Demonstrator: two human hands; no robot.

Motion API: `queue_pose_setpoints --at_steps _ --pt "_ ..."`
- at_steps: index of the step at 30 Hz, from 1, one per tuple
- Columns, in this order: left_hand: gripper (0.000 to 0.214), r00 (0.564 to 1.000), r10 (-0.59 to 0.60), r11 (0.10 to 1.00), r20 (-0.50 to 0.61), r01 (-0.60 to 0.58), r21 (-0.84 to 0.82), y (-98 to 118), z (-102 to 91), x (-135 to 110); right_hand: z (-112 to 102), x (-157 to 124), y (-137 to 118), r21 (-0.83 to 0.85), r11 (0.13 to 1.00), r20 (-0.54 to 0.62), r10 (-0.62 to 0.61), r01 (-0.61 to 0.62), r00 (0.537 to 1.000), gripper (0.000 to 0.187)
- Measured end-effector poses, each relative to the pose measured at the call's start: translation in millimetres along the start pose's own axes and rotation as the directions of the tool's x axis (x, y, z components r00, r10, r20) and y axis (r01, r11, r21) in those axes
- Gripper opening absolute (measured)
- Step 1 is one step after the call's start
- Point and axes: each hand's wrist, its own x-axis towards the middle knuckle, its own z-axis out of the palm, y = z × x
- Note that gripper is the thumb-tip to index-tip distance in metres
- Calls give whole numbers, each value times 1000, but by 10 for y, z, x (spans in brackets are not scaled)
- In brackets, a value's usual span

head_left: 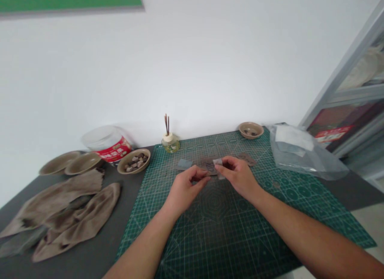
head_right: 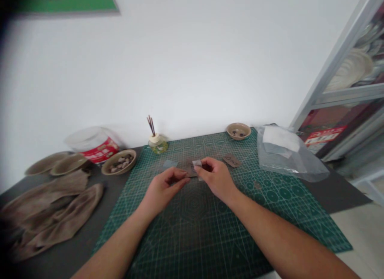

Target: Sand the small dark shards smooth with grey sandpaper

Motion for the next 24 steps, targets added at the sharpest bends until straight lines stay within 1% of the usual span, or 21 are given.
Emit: queue_pose_setpoints --at_steps 4,7,9,10,11,14,16,19,22,24 --pt "18 999 -44 997 -10 43 -65 -11 -9 3 7 -57 -104 -151 978 66 -132 141 989 10" --pt "18 999 -40 995 0 39 -94 -12 -5 -3 20 -76 -131 -203 960 135 -168 193 976 9" --pt "18 999 -35 995 -4 34 -94 -14 -8 -4 21 -80 -123 -203 959 174 -161 196 971 10" --pt "19 999 -34 995 -8 33 -90 -14 -12 -3 21 -82 -114 -200 961 175 -156 190 972 10" --pt "21 999 -35 996 -15 34 -84 -13 -16 -2 21 -83 -104 -198 963 157 -151 181 976 11" --pt "28 999 -30 998 -32 28 -48 -10 -27 1 25 -85 -79 -201 967 45 -149 155 988 11" --pt "26 1000 3 1000 -29 -3 -7 -8 -29 0 30 -84 -73 -202 964 26 -170 172 985 10" --pt "17 998 58 996 -28 -56 65 -11 -31 0 30 -76 -77 -217 951 98 -202 219 974 9" --pt "16 997 67 991 -46 -61 118 -10 -42 0 23 -68 -74 -209 956 157 -173 204 972 13" --pt "16 997 66 988 -34 -61 141 -8 -48 -5 20 -69 -65 -205 960 176 -155 190 972 15"
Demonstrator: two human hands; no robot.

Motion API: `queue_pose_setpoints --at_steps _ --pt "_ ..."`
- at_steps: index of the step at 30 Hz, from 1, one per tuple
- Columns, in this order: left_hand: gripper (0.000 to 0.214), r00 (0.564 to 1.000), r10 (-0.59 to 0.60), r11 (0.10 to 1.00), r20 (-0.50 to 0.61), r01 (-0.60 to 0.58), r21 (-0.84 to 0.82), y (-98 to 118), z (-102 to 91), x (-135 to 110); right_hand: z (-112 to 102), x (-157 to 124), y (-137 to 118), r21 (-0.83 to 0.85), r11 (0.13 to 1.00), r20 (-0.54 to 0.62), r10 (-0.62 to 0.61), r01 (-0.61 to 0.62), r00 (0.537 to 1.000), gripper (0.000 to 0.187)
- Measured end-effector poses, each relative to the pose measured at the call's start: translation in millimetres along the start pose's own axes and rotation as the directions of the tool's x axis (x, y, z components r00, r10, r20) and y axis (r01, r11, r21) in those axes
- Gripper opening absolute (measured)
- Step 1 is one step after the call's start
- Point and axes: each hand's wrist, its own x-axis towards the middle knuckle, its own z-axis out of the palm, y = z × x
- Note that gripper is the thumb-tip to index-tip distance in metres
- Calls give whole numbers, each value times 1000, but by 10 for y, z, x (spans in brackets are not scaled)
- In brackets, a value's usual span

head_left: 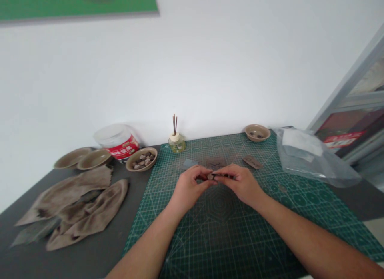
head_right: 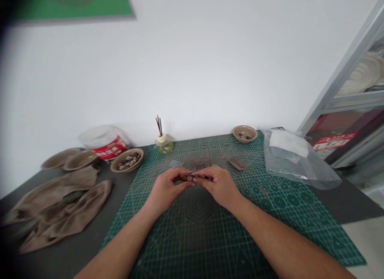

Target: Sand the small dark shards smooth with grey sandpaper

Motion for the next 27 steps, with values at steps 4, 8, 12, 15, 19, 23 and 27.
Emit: queue_pose_setpoints --at_steps 4,8,12,15,19,23,27 --pt "13 999 -19 999 44 16 52 -11 28 -28 7 -24 -7 -75 997 -10 -22 21 1000 17" --pt "14 998 -18 991 53 11 136 -29 73 -56 10 -54 -21 -184 977 -26 -113 106 993 20" --pt "14 1000 19 992 7 -20 123 -18 71 -59 10 -70 8 -161 979 -51 -136 126 989 21" --pt "13 1000 13 992 15 -15 127 -7 55 -57 12 -77 18 -118 979 -56 -172 164 984 24" --pt "14 1000 21 994 9 -22 108 0 49 -59 5 -73 9 -111 979 -47 -179 173 983 27" --pt "11 1000 8 995 6 -9 102 5 54 -62 1 -59 23 -125 974 -57 -195 187 979 27" --pt "12 1000 23 995 2 -23 96 3 42 -58 0 -56 28 -148 969 -52 -205 196 977 24"
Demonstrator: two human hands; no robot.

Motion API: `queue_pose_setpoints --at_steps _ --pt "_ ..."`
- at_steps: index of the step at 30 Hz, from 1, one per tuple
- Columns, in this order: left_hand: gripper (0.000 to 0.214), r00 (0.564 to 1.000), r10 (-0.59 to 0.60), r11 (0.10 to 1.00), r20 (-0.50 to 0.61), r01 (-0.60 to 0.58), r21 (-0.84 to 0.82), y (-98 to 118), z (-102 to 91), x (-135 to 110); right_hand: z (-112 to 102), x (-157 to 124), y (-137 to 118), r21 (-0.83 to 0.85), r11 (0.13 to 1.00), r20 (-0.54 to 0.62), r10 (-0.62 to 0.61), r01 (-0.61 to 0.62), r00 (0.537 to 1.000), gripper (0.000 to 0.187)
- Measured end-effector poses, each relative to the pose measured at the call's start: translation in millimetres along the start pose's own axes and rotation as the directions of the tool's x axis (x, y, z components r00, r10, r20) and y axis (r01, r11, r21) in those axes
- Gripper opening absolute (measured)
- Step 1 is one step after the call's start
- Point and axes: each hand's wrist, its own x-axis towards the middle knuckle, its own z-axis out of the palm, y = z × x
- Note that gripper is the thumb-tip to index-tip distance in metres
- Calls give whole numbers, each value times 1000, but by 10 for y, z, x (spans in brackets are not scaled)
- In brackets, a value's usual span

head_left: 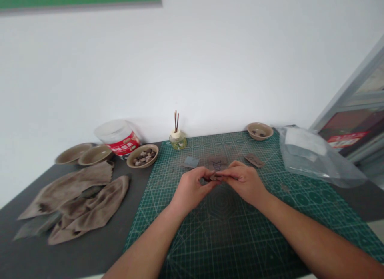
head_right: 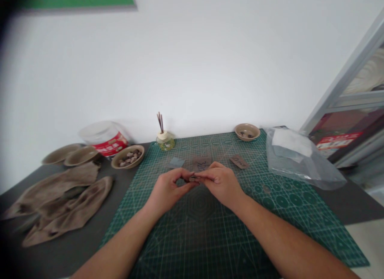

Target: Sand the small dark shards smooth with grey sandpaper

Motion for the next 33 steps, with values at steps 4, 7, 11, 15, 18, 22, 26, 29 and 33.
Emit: queue_pose_setpoints --at_steps 4,7,11,15,18,22,26,29,33 --pt "9 1000 -2 1000 -12 2 13 -36 -45 39 -41 -8 -74 30 998 -25 -54 55 998 20" --pt "12 998 -23 1000 -51 22 -15 -68 -77 78 -81 5 -101 88 996 -56 -29 34 998 12" --pt "22 996 5 991 -88 -17 -133 -67 -80 100 -56 50 37 281 940 -101 229 -194 968 9" --pt "24 994 -80 973 -80 61 -222 -53 -57 95 35 67 224 370 858 -111 422 -357 900 30" --pt "24 988 -148 932 -39 126 -340 -59 -34 91 59 60 264 313 867 -133 443 -387 887 39" --pt "19 984 -177 871 11 162 -463 -61 2 93 36 57 221 233 906 -100 384 -354 918 30" --pt "15 981 -179 822 69 187 -537 -56 35 95 30 44 173 262 917 -67 329 -301 942 25" --pt "12 986 -152 846 64 163 -507 -66 50 92 20 34 120 232 931 -56 302 -282 952 22" --pt "12 992 -127 904 6 118 -412 -89 61 87 -24 42 14 131 969 -21 214 -210 977 12"
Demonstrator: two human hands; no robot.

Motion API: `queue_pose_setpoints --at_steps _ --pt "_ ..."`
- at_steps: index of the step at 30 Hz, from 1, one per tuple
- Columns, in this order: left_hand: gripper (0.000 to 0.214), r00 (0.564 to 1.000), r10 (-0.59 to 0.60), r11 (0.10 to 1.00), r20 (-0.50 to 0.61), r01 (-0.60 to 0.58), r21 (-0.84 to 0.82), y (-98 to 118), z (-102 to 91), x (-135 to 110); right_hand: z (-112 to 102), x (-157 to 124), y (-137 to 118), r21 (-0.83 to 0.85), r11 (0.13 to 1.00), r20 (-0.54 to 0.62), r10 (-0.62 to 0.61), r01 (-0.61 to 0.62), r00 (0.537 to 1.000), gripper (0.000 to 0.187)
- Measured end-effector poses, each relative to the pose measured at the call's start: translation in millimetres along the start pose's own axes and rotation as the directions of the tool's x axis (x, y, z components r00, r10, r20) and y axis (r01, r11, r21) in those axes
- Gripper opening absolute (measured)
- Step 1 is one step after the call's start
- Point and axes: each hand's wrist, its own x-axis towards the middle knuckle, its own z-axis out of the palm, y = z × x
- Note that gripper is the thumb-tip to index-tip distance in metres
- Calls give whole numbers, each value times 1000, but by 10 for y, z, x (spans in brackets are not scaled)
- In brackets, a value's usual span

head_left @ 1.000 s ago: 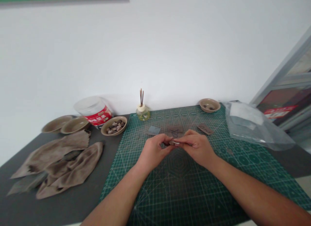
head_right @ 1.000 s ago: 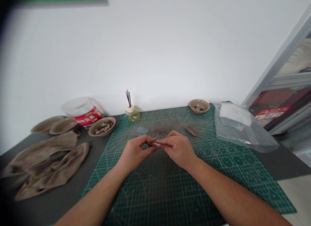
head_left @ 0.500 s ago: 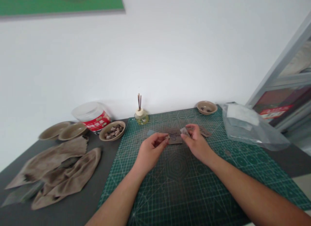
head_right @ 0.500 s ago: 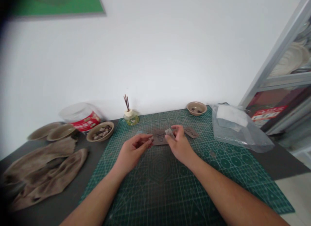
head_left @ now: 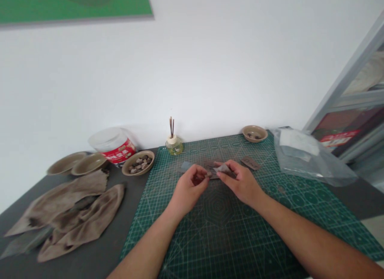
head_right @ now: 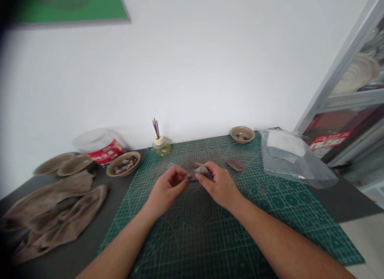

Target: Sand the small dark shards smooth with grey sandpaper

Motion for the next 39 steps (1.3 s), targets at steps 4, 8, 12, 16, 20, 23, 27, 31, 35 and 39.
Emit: queue_pose_setpoints --at_steps 4,8,12,16,20,23,27,31,35,39 --pt "16 1000 2 1000 17 -2 15 1 12 -4 15 -17 -53 -59 984 17 -169 170 985 17" --pt "8 1000 6 996 -12 -5 91 37 28 -14 74 -45 -20 -189 921 64 -334 340 940 31" --pt "4 999 -14 994 -41 18 110 78 31 -29 87 -57 12 -363 854 111 -358 373 927 40" --pt "13 996 -65 996 -60 68 52 81 51 -51 57 -52 23 -417 847 123 -305 328 944 47" --pt "15 995 -65 997 -71 67 38 68 79 -63 64 -61 37 -425 829 136 -339 364 931 50" --pt "16 994 -65 997 -93 68 37 65 83 -67 81 -67 45 -423 850 95 -304 315 948 47" --pt "15 995 -54 996 -89 60 66 53 81 -76 91 -63 22 -394 880 15 -280 263 960 41" --pt "14 996 -34 996 -80 40 79 36 88 -84 112 -78 -7 -395 849 93 -343 350 935 43" --pt "15 994 -27 992 -106 39 116 41 92 -83 138 -104 -12 -447 812 111 -367 376 924 44" --pt "17 991 -21 993 -133 36 115 56 91 -91 144 -115 -35 -461 803 88 -382 377 920 46"
